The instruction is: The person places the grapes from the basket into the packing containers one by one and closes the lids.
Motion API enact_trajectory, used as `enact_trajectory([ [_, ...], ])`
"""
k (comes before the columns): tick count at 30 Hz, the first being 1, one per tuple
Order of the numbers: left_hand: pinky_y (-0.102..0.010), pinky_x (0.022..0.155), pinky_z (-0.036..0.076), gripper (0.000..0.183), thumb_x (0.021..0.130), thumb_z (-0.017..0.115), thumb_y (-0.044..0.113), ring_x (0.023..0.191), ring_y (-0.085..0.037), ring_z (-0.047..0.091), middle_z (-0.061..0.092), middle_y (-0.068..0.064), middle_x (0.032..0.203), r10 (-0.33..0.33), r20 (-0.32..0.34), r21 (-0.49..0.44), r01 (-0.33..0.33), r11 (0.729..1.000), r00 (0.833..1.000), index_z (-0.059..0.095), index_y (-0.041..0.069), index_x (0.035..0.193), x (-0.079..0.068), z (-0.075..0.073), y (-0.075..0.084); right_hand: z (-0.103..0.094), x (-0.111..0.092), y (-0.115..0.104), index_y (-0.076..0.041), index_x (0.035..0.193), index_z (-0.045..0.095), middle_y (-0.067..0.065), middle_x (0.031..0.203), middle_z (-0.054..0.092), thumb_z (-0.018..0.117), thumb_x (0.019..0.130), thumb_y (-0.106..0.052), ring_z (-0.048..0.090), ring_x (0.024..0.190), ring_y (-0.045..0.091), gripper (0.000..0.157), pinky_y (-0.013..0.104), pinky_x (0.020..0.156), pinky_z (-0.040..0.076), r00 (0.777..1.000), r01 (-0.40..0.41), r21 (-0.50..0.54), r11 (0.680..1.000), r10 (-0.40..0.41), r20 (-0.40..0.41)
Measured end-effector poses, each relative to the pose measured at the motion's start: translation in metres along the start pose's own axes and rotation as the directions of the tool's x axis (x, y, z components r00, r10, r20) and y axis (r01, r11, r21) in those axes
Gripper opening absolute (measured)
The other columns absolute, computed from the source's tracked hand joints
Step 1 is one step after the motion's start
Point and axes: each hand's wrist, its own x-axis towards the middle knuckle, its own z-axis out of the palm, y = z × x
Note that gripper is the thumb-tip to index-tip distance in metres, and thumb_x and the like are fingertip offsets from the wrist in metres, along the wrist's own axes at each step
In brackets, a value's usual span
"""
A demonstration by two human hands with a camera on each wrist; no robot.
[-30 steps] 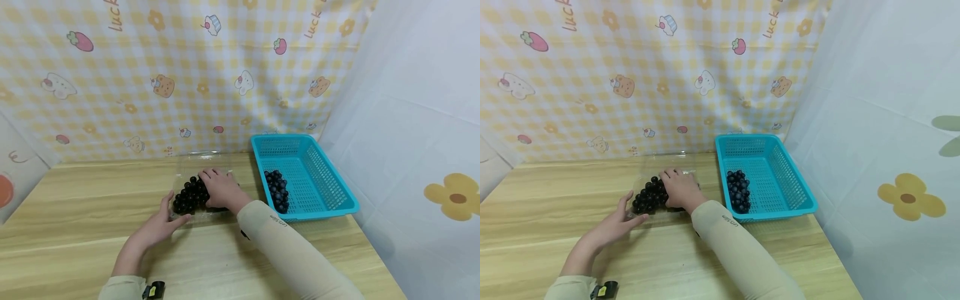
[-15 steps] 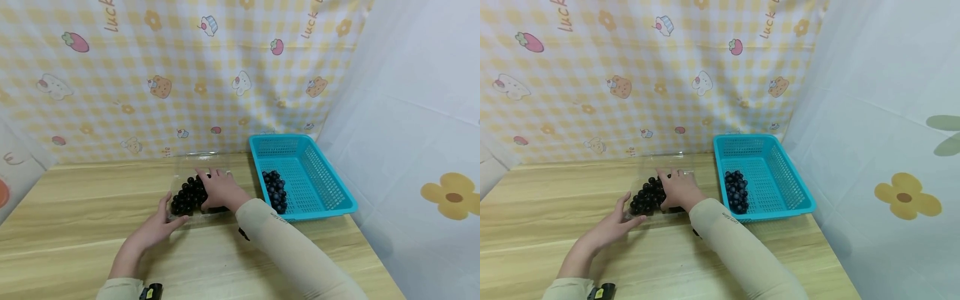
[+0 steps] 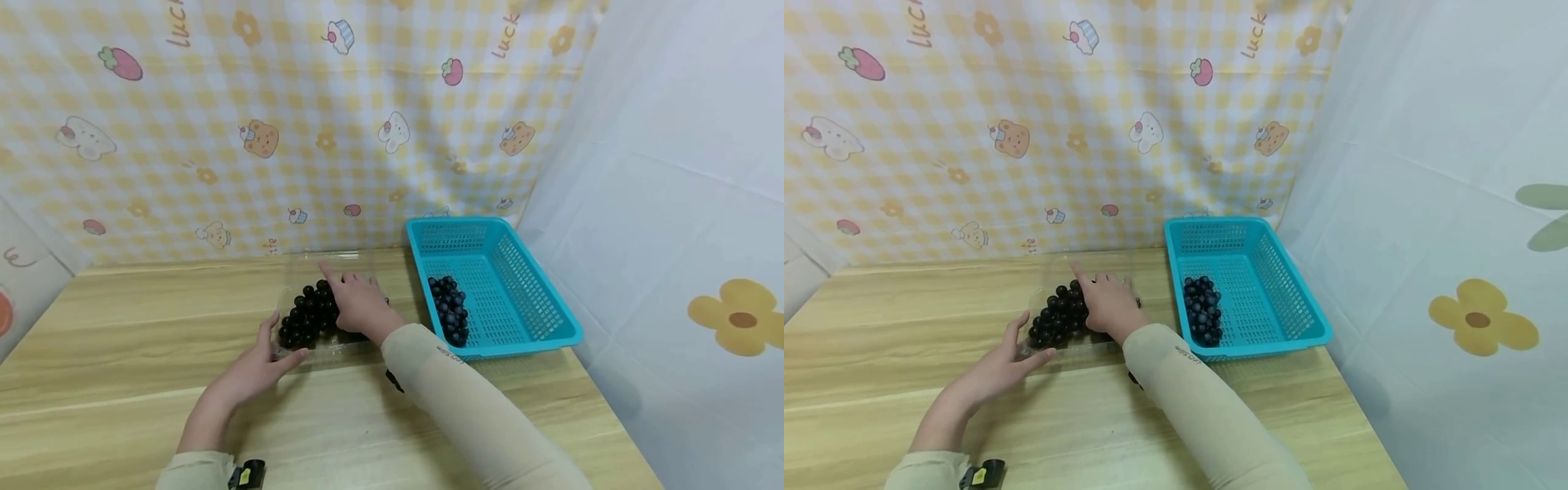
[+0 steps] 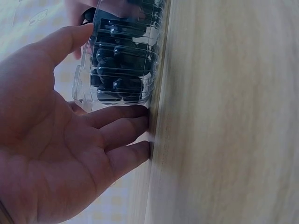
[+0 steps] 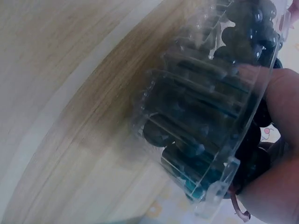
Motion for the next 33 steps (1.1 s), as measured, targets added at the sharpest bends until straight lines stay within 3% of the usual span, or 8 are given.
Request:
enact_trajectory([
  [8, -0.072, 0.116, 0.041, 0.113, 0.105, 0.058, 0.060, 0.146, -0.063, 0.041, 0.031, -0.048, 0.159, 0.000, 0.003, 0.002, 0.000, 1.000, 1.000, -0.020, 0.007, 0.168, 0.0004, -0.0002, 0.0007, 0.0004, 0.0015, -0.0016, -0.040, 0.172, 0.003, 0.010, 0.163, 0.049, 0.076, 0.098, -0.021, 0.046, 0.152, 0.034, 0.106, 0.065, 0.127, 0.035, 1.000, 0.009, 0.016, 1.000, -0.009, -0.003],
  [13, -0.071, 0.117, 0.040, 0.113, 0.105, 0.058, 0.059, 0.147, -0.062, 0.040, 0.030, -0.046, 0.160, 0.004, 0.008, 0.000, -0.004, 1.000, 1.000, -0.020, 0.007, 0.168, 0.0013, -0.0007, -0.0001, -0.0019, 0.0010, 0.0001, -0.034, 0.170, 0.020, 0.005, 0.169, 0.042, 0.082, 0.095, -0.034, 0.042, 0.156, 0.032, 0.096, 0.062, 0.127, 0.037, 0.999, -0.001, 0.000, 1.000, 0.001, 0.040],
  [22, -0.071, 0.118, 0.041, 0.113, 0.104, 0.058, 0.062, 0.146, -0.061, 0.042, 0.034, -0.047, 0.158, 0.001, -0.001, 0.009, -0.001, 1.000, 1.000, -0.018, 0.007, 0.168, 0.0010, -0.0011, -0.0013, 0.0031, 0.0011, 0.0013, -0.030, 0.167, 0.028, -0.002, 0.178, 0.023, 0.088, 0.087, -0.050, 0.030, 0.163, 0.027, 0.103, 0.064, 0.125, 0.039, 0.999, 0.052, -0.061, 0.997, -0.051, 0.011],
  [33, -0.071, 0.116, 0.043, 0.114, 0.104, 0.059, 0.062, 0.145, -0.061, 0.044, 0.037, -0.047, 0.156, -0.003, -0.005, 0.002, 0.003, 1.000, 1.000, -0.017, 0.008, 0.169, 0.0005, -0.0007, -0.0017, 0.0036, -0.0005, 0.0017, -0.023, 0.168, 0.030, -0.003, 0.172, 0.037, 0.085, 0.088, -0.054, 0.033, 0.162, 0.026, 0.102, 0.068, 0.127, 0.034, 0.998, 0.070, -0.078, 0.995, -0.069, 0.015],
])
